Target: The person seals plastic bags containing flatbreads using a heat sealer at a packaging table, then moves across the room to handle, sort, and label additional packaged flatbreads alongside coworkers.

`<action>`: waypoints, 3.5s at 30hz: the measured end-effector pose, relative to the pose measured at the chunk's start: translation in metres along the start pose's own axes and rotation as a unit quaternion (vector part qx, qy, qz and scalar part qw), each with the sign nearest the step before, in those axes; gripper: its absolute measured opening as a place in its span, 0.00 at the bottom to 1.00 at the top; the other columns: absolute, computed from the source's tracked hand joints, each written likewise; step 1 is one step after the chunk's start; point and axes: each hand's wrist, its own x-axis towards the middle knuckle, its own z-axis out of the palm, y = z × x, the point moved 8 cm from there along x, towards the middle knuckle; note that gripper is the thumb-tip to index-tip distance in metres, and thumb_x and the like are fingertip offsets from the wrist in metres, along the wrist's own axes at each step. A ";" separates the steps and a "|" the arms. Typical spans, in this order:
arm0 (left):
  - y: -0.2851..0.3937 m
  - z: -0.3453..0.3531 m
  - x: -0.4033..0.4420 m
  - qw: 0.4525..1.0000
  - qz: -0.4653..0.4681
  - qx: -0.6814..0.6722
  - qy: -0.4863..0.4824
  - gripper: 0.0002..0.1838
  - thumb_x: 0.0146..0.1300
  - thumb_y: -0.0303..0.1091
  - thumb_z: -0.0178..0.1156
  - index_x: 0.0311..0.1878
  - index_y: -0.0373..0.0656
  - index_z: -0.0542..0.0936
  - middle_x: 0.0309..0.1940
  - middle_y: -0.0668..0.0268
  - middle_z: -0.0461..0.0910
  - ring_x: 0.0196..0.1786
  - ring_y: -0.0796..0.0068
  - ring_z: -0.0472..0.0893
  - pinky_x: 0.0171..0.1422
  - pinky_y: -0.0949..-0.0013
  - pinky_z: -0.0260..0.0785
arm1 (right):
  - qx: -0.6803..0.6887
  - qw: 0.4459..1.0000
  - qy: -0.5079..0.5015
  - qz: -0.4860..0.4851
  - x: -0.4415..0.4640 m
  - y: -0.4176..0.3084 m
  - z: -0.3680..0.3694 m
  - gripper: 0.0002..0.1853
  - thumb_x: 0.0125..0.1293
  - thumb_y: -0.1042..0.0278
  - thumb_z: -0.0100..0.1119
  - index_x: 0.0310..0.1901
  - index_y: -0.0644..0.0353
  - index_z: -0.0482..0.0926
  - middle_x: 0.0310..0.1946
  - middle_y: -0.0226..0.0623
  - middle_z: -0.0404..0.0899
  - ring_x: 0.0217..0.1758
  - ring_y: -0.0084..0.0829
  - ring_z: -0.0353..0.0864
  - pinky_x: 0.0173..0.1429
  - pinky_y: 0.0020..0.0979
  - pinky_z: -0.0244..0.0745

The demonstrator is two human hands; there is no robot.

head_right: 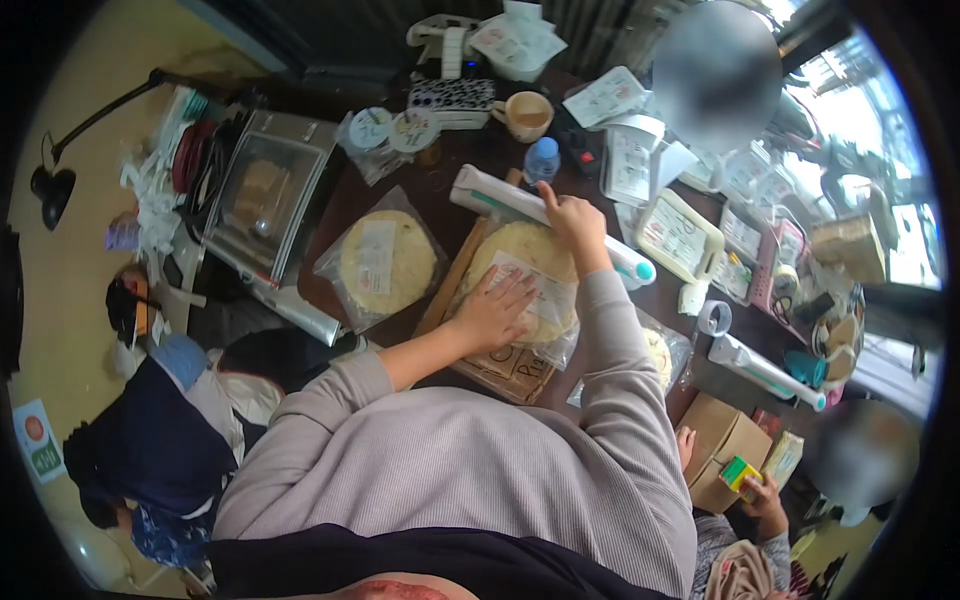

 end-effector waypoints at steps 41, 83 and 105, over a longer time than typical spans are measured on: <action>-0.352 -0.046 -0.252 0.904 -0.373 -0.189 0.086 0.18 0.69 0.43 0.52 0.32 0.37 0.79 0.29 0.50 0.79 0.36 0.49 0.78 0.40 0.55 0.68 | -0.004 0.997 0.008 0.079 0.007 0.005 0.001 0.36 0.64 0.28 0.36 0.41 0.54 0.83 0.36 0.47 0.83 0.46 0.49 0.81 0.49 0.44 0.73; -0.382 -0.016 -0.264 0.832 -0.438 -0.339 -0.017 0.20 0.72 0.43 0.51 0.30 0.35 0.73 0.21 0.69 0.72 0.26 0.81 0.67 0.33 0.70 0.62 | 0.033 0.999 0.008 0.034 -0.009 -0.005 -0.014 0.40 0.63 0.24 0.35 0.34 0.55 0.85 0.27 0.43 0.83 0.34 0.45 0.83 0.39 0.40 0.76; -0.430 0.040 -0.259 0.862 -0.396 -0.316 -0.009 0.22 0.71 0.45 0.52 0.28 0.35 0.74 0.19 0.68 0.71 0.25 0.79 0.65 0.31 0.67 0.61 | 0.049 0.997 0.037 0.056 -0.023 -0.002 -0.025 0.41 0.60 0.23 0.38 0.31 0.59 0.85 0.28 0.45 0.83 0.34 0.46 0.83 0.41 0.42 0.77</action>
